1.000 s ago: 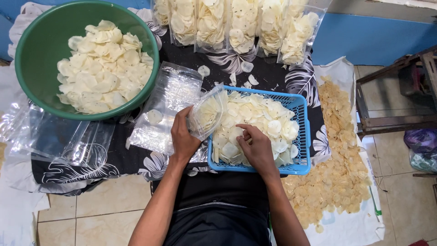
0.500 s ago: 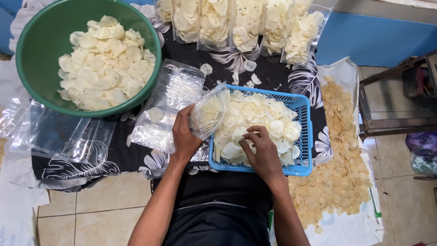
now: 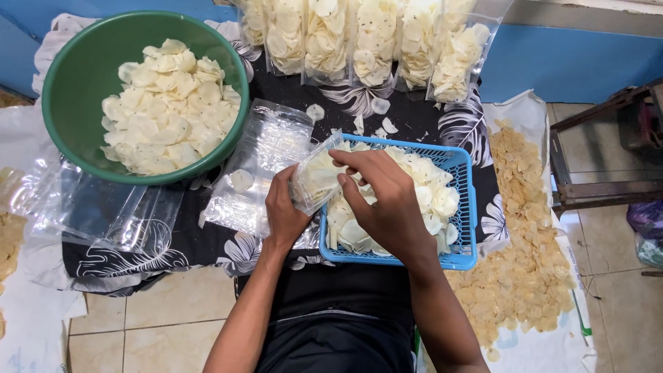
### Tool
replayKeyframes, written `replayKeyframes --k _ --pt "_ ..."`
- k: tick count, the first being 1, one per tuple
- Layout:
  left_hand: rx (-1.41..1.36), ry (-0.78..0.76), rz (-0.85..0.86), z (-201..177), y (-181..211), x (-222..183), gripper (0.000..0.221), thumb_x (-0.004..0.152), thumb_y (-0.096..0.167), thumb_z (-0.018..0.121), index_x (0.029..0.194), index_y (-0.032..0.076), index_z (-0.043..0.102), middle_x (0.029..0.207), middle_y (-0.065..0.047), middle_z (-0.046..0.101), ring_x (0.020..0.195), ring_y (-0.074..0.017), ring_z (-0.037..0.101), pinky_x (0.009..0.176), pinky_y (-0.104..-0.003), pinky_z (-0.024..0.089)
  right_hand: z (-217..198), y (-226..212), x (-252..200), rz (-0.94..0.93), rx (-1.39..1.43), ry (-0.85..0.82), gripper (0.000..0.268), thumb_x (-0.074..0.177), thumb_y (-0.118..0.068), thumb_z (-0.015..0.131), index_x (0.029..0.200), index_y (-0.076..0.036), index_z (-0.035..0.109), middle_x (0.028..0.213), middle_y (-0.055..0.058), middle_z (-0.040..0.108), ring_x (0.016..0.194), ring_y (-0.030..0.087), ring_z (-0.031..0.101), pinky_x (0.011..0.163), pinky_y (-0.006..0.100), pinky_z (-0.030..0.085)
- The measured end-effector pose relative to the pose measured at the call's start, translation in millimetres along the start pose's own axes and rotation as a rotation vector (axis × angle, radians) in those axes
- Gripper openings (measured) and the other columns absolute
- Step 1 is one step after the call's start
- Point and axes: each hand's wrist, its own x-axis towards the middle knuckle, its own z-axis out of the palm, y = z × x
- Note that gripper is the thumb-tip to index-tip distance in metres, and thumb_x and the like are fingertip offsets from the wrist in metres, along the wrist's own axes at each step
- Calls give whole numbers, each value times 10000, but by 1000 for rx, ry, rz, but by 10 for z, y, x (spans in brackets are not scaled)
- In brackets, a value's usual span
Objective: Packaging white chips into small plastic bags from a blue basket
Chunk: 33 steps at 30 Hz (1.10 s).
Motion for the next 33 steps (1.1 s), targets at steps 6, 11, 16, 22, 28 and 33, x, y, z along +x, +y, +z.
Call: replayKeyframes --k 6,11,16,22,28,33 --pt "-1 3 1 -24 37 33 590 714 77 884 1227 20 598 1152 -146 684 1100 -382 682 994 -464 531 -60 139 -189 152 79 39 237 970 20 638 1178 -56 723 1095 151 742 892 305 736 736 385 602" --pt "-18 -26 -17 4 -24 -18 667 707 121 895 1284 24 575 1177 -151 668 1117 -397 665 994 -485 524 -154 516 -596 347 12 9 197 985 -40 677 1176 -31 726 1057 158 744 877 309 737 721 391 603" --pt "0 6 -48 36 -74 -21 624 706 100 877 1258 53 591 1119 -110 681 1040 -370 689 943 -465 543 -29 828 -987 535 -120 -203 228 923 -127 755 1144 -72 756 1031 153 753 907 346 745 735 431 620" --pt "43 7 -54 31 -13 -4 632 669 64 870 1239 60 597 1082 -116 680 1000 -372 697 895 -466 559 138 902 -986 579 -270 -434 443 831 -141 822 1264 -151 729 1128 122 677 1019 356 684 854 497 600" --pt "41 25 -68 44 5 1 632 651 77 880 1224 65 613 1046 -120 686 978 -377 700 876 -470 566 86 942 -1059 648 -76 -271 294 954 -182 733 1245 -188 773 1064 108 747 980 321 735 828 391 625" --pt "57 23 -77 47 18 -10 616 671 91 887 1225 73 618 1042 -106 689 985 -372 703 872 -474 567 41 1013 -1222 675 -89 -202 236 1002 -208 690 1204 -112 766 960 137 778 921 323 762 779 405 636"
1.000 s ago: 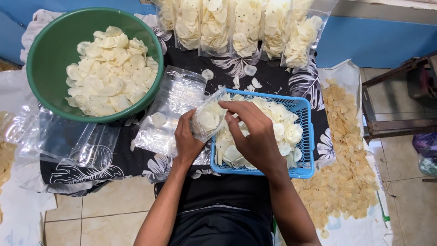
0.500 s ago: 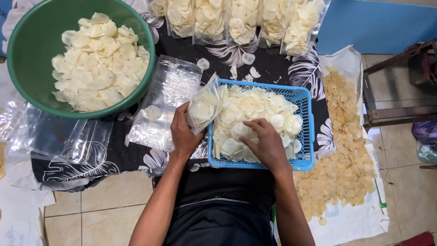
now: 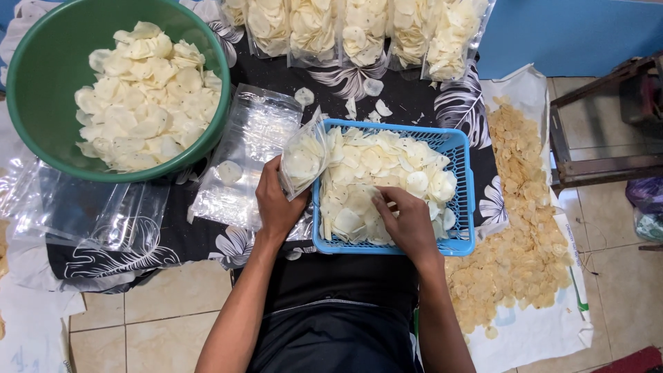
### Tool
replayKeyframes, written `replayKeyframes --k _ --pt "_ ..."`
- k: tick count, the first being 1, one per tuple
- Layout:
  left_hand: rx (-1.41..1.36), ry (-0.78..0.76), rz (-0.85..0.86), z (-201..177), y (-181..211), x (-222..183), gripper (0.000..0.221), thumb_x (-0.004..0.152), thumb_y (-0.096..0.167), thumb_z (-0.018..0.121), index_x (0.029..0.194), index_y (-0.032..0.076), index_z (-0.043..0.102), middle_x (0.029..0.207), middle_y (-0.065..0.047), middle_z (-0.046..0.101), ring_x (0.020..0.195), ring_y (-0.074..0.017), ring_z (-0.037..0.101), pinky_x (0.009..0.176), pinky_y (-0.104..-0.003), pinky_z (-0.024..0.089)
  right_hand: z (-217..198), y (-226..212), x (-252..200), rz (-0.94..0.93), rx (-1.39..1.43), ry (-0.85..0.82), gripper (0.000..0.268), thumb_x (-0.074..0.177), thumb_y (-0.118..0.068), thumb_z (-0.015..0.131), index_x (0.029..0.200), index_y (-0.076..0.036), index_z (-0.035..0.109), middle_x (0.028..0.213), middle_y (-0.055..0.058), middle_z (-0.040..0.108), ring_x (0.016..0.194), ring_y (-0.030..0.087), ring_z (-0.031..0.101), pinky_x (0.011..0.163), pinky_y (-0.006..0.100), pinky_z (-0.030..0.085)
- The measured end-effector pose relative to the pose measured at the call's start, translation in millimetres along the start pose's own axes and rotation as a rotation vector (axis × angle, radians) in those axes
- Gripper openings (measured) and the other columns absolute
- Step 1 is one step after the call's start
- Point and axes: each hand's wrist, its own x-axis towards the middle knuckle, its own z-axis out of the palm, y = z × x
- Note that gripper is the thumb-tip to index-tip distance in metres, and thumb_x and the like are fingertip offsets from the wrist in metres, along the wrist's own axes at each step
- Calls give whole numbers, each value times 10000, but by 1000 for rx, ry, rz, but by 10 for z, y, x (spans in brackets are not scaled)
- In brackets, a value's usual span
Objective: Packaging white chips into small plastic bags from a blue basket
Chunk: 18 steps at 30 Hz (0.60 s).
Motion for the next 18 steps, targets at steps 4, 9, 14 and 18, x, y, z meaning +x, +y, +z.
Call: replayKeyframes --k 4,9,14,18 --pt "-4 -6 5 4 0 3 601 687 86 886 1223 63 618 1035 -122 688 983 -386 700 873 -481 565 -23 -146 -5 -10 -2 43 261 1007 -140 652 1256 -82 707 941 188 772 912 367 756 775 450 633" --pt "4 -2 2 2 -17 -5 602 693 129 904 1222 75 622 1029 -106 692 975 -373 705 859 -477 571 52 -164 4 -35 4 51 427 948 -234 749 1289 0 645 993 222 757 916 367 747 759 448 622" --pt "6 -3 17 7 -22 3 610 681 128 906 1216 67 618 1028 -115 691 973 -377 706 861 -477 573 147 -109 81 -78 -76 83 309 926 -189 770 1192 -48 701 921 156 737 855 299 740 724 392 620" --pt "-23 -15 45 -6 -84 -7 626 669 96 891 1222 50 602 1083 -131 692 1015 -385 697 901 -488 563 108 -159 52 -150 -63 224 184 956 -117 730 1129 -55 718 829 124 716 812 309 718 714 407 603"
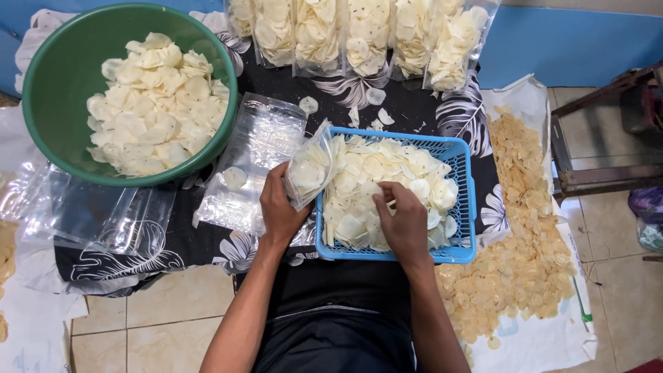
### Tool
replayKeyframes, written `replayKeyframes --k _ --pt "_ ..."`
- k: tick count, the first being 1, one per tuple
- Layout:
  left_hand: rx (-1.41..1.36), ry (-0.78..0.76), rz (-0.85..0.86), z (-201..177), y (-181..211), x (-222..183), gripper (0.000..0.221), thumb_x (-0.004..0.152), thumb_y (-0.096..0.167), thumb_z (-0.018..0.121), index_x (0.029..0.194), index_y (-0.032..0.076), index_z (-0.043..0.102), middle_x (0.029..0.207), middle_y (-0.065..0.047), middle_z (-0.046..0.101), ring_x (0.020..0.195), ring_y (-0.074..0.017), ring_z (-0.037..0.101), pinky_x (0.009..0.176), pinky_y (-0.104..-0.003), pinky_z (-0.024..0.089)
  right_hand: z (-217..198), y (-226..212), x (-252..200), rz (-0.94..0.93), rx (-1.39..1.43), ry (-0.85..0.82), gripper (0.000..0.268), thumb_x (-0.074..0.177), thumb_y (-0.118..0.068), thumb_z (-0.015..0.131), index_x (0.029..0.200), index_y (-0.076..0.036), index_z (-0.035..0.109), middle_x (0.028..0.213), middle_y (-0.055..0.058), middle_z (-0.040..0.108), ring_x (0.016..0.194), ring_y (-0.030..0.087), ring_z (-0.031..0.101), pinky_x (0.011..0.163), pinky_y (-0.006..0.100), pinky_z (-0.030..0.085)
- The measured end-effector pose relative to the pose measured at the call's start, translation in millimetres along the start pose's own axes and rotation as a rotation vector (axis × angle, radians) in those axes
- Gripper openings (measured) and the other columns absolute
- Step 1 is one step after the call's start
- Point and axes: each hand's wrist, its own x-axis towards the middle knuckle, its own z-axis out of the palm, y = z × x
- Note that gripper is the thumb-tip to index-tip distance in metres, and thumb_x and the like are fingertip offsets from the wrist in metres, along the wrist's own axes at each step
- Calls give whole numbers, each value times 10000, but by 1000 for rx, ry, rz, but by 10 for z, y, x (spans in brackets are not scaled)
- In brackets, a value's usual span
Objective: Packaging white chips into small plastic bags from a blue basket
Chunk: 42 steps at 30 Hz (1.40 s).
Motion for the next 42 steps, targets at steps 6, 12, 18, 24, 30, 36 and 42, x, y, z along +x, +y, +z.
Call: replayKeyframes --k 6,12,18,24,30,36,42 --pt "7 15 37 -11 73 39 586 704 96 884 1214 40 600 1120 -127 692 1047 -377 696 936 -475 557 -316 -480 92 -109 166 165 101 1019 -125 680 1108 -123 730 878 52 685 848 235 686 773 343 588" --pt "26 11 57 -15 71 34 571 724 78 876 1219 34 594 1117 -130 682 1049 -373 694 949 -464 556 -501 -1055 308 -428 217 228 142 929 16 754 1039 -74 754 934 69 735 842 285 720 732 350 603" --pt "33 13 60 -14 38 15 607 694 82 899 1219 34 600 1113 -131 680 1058 -372 696 954 -468 553 -453 -1312 601 -597 -95 211 153 848 14 817 929 -101 757 828 37 715 739 249 666 694 348 575" --pt "20 -9 52 -32 64 23 642 682 77 912 1233 19 587 1119 -155 672 1061 -389 688 956 -486 549 -511 -1443 608 -635 -205 187 86 883 -21 755 886 -104 731 761 48 645 695 259 634 620 347 542" --pt "31 -17 57 -13 22 7 615 705 72 894 1234 15 585 1127 -155 665 1076 -398 681 964 -481 542 -650 -1515 639 -705 -322 129 128 924 -55 733 816 -121 717 775 34 644 715 245 617 631 334 528" --pt "27 -19 70 -36 64 26 617 700 86 900 1227 10 588 1140 -150 665 1087 -393 679 972 -474 534 -540 -1411 742 -755 -371 112 136 957 -140 721 821 -142 728 809 20 636 756 226 598 636 330 508" --pt "42 -11 108 -75 125 53 597 708 83 886 1220 -4 591 1139 -164 663 1079 -394 682 968 -475 537 -253 -1237 913 -854 -452 74 141 948 -144 722 812 -156 757 801 18 658 777 202 580 648 314 446"
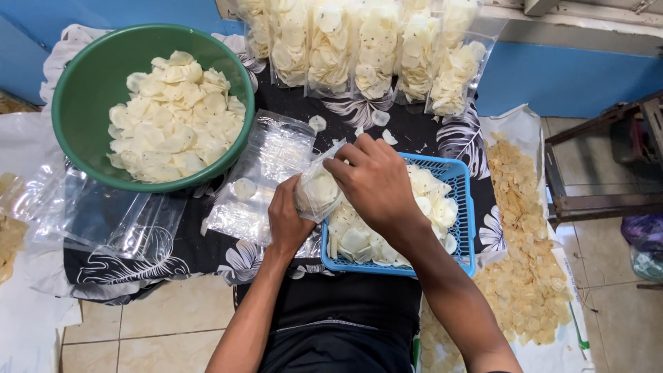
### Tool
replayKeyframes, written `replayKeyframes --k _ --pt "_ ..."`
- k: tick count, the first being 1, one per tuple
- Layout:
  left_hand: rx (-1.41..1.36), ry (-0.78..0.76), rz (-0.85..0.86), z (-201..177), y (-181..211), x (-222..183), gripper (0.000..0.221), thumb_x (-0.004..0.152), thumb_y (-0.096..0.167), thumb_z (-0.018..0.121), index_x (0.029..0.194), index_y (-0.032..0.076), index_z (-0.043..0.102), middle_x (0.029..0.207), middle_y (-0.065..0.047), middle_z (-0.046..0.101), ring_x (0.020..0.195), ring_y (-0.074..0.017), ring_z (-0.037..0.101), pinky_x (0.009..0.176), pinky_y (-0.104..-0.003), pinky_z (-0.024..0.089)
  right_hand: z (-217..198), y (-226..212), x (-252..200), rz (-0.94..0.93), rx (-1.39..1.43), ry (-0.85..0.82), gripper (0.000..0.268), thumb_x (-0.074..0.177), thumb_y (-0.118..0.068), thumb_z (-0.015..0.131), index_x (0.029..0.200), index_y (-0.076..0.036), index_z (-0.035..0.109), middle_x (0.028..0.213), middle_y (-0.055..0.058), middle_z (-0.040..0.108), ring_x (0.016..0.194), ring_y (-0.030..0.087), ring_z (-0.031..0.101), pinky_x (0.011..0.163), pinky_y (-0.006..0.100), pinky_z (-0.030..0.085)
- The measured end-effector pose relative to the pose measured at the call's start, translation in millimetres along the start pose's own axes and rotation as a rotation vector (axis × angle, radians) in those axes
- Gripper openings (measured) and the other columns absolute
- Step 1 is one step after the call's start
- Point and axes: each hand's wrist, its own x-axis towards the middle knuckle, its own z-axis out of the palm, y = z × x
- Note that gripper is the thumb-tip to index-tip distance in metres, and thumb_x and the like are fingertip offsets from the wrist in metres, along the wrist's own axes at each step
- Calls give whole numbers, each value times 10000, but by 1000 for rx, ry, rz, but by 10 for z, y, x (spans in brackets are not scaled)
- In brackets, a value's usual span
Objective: Packaging white chips into small plastic bags from a blue basket
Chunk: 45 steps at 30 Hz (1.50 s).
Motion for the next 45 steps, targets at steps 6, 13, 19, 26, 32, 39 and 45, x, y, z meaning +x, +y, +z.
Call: replayKeyframes --k 6,13,19,26,32,39,45 --pt "-3 -8 20 14 -13 -2 589 700 78 873 1215 -8 598 1143 -161 662 1081 -391 680 966 -469 536 210 63 -63 -118 -28 -53 140 962 -129 684 833 -145 735 825 40 665 789 215 559 633 326 427" --pt "22 -12 23 -11 45 26 541 716 51 842 1201 7 606 1128 -143 669 1066 -370 686 953 -458 540 279 64 -111 -95 -78 -296 145 897 -58 681 832 -158 764 811 36 732 734 202 604 557 305 471" --pt "16 -4 25 -11 62 32 509 719 4 803 1191 1 613 1117 -145 676 1055 -377 689 942 -456 540 186 61 26 -70 -44 -437 185 866 -24 666 765 -134 775 743 50 751 652 246 669 498 339 500" --pt "9 -13 14 22 0 -17 529 710 7 806 1201 5 609 1121 -148 675 1064 -373 686 950 -453 539 448 105 -80 -54 -58 -483 227 852 -5 652 691 -141 737 674 88 724 530 296 679 452 378 494" --pt "-59 -2 -59 28 -9 -1 622 674 7 843 1250 24 609 1162 -142 676 1105 -377 674 983 -456 528 -43 67 4 31 145 -535 231 914 36 572 998 -39 774 913 172 780 783 375 755 604 457 587" --pt "-91 -10 -99 86 -104 -49 700 661 118 929 1277 36 604 1198 -129 679 1138 -374 668 1002 -468 523 -358 54 -206 183 480 8 362 916 168 476 956 -42 768 1054 100 745 976 306 716 794 359 607" --pt "-61 -16 -95 56 -70 -21 639 695 116 917 1245 36 601 1180 -122 683 1116 -364 678 999 -458 532 -135 54 -417 109 406 -79 372 869 105 508 1060 -84 765 1155 81 718 819 246 670 669 342 583"
